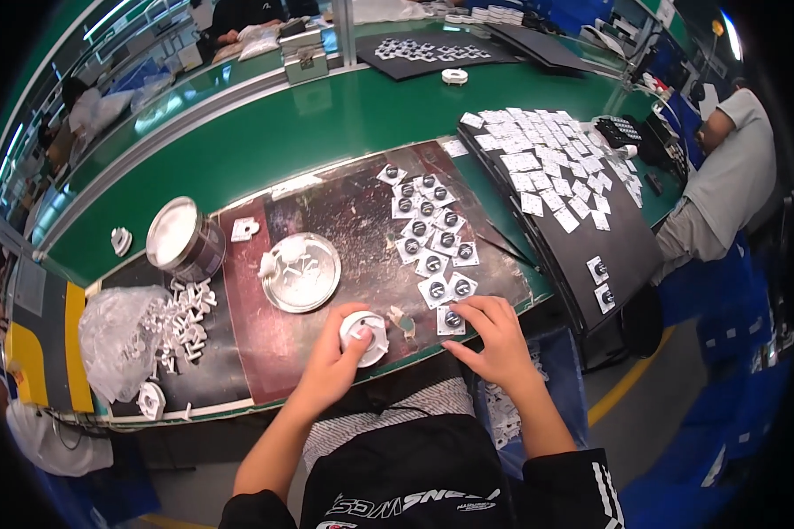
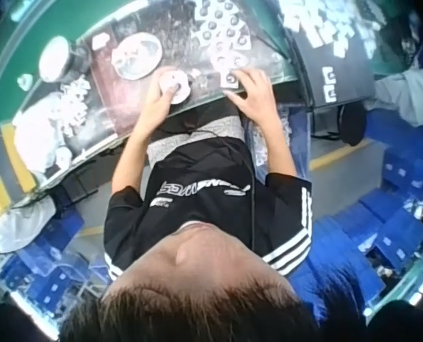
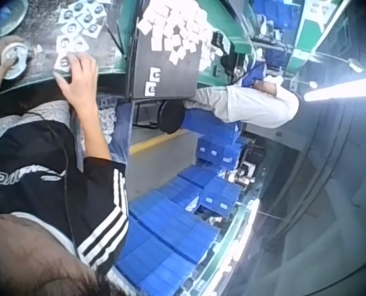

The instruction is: Assembling various small plastic and metal components for light fixtures at a factory workstation.

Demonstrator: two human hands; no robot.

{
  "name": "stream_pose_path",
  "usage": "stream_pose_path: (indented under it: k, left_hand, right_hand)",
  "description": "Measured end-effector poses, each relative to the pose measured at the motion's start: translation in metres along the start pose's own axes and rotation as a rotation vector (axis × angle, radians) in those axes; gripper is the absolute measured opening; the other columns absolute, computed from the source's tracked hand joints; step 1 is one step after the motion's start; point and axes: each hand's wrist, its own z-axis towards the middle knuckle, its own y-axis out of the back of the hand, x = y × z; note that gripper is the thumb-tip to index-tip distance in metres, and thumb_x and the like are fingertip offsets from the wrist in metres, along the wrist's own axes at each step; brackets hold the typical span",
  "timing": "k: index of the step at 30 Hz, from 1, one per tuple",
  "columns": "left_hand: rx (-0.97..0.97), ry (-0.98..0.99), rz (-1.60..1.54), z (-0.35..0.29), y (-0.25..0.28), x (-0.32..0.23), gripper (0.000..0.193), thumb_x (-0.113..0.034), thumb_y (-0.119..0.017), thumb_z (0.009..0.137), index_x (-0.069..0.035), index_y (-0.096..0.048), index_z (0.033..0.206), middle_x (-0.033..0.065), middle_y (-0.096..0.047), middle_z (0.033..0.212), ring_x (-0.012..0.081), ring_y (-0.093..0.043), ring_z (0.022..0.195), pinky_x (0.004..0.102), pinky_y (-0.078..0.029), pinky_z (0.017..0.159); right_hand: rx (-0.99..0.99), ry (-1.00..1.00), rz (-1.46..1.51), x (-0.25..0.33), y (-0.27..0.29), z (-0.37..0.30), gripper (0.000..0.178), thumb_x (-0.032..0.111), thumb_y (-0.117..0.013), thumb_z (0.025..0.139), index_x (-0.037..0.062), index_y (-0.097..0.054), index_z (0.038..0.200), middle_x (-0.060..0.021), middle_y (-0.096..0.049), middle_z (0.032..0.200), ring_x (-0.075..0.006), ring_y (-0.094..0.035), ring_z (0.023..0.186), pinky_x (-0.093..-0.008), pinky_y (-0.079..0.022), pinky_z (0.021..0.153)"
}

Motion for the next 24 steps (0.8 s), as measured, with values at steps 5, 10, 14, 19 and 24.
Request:
stream_pose_path:
  k: [5,10,14,19,24]
  left_hand:
    - [-0.185,-0.069,0.343,-0.003,-0.013,-0.01,0.04,-0.023,-0.066,0.103,-0.006,-0.056,0.139,0.0183,-0.07,0.114,0.028,-0.068,0.107,0.0374,-0.052,0.094]
    - [-0.305,-0.153,0.425,0.002,-0.008,-0.013,0.044,-0.019,-0.07,0.098,0.001,-0.058,0.136,0.0224,-0.064,0.125,0.0376,-0.065,0.113,0.0441,-0.051,0.097]
    - [-0.247,-0.327,0.66,0.005,-0.006,-0.003,0.036,-0.017,-0.069,0.098,0.0,-0.063,0.129,0.0203,-0.065,0.12,0.0406,-0.061,0.113,0.0453,-0.048,0.099]
    - [-0.336,-0.433,0.689,0.006,-0.005,-0.003,0.035,-0.015,-0.07,0.096,-0.001,-0.063,0.127,0.0181,-0.065,0.12,0.0396,-0.059,0.113,0.0472,-0.047,0.1]
    - [-0.391,-0.695,0.718,-0.02,-0.009,-0.024,0.034,-0.008,-0.082,0.082,-0.006,-0.072,0.114,0.0116,-0.067,0.115,0.0335,-0.062,0.104,0.045,-0.05,0.092]
  right_hand:
    - [0.057,0.063,0.005,0.007,0.003,-0.006,0.055,0.02,-0.088,0.076,0.0081,-0.07,0.126,-0.0086,-0.066,0.122,-0.0324,-0.062,0.111,-0.0452,-0.049,0.097]
    - [0.011,0.103,0.011,0.004,-0.003,-0.009,0.051,0.009,-0.088,0.071,0.0064,-0.073,0.12,-0.0102,-0.07,0.113,-0.0325,-0.065,0.104,-0.0424,-0.052,0.091]
    - [-0.005,0.105,0.08,-0.008,0.0,-0.004,0.047,0.002,-0.085,0.073,0.006,-0.074,0.118,-0.0091,-0.073,0.097,-0.0309,-0.068,0.09,-0.0418,-0.053,0.084]
    - [-0.083,0.093,0.166,-0.007,-0.005,0.016,0.055,-0.003,-0.08,0.08,0.006,-0.067,0.133,-0.0077,-0.074,0.089,-0.0243,-0.07,0.082,-0.0337,-0.053,0.073]
    - [-0.044,0.122,0.233,0.024,0.007,0.035,0.061,-0.006,-0.08,0.079,0.0072,-0.063,0.136,-0.0044,-0.076,0.089,-0.017,-0.07,0.079,-0.0308,-0.052,0.07]
